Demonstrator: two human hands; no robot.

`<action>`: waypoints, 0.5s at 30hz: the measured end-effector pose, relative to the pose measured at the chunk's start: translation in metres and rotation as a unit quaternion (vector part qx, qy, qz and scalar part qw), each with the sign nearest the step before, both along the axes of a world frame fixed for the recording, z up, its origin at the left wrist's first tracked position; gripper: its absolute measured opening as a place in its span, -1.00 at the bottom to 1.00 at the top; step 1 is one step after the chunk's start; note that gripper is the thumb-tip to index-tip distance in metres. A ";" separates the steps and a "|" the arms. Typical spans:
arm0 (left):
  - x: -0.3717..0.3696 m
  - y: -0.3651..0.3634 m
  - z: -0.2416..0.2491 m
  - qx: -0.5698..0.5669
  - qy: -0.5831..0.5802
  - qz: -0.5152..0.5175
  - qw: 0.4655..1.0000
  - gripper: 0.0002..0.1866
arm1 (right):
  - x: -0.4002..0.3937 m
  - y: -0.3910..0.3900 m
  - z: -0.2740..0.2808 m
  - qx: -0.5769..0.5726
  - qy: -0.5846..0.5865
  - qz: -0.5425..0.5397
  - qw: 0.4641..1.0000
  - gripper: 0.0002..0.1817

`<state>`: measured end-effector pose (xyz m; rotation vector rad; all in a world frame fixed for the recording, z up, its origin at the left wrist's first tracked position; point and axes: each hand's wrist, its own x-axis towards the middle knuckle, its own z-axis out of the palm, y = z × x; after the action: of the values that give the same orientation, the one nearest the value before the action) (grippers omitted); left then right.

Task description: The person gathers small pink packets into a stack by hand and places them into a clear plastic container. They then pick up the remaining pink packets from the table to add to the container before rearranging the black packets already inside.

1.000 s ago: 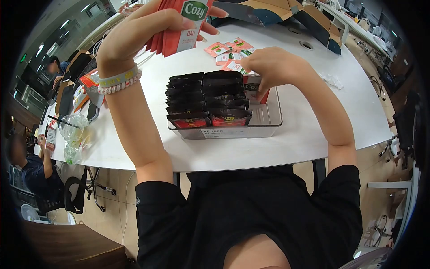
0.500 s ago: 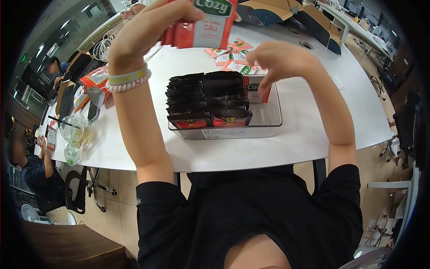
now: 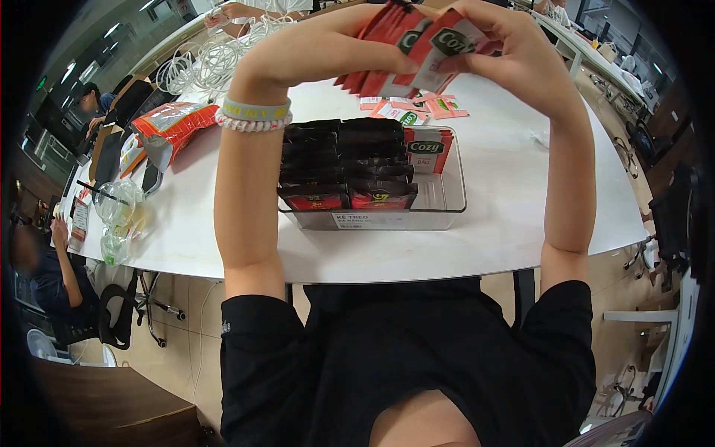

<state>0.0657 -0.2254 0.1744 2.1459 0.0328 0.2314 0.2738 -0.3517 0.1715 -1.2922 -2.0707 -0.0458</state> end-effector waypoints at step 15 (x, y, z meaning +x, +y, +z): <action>-0.053 0.003 0.020 -0.086 -0.219 0.020 0.972 -0.35 | -0.014 0.007 -0.033 -0.146 -0.237 -0.100 0.955 -0.62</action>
<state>0.0129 -0.2226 0.1949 1.8828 -0.1537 0.6962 0.2601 -0.3451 0.1388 -1.8133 -2.4008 -0.1589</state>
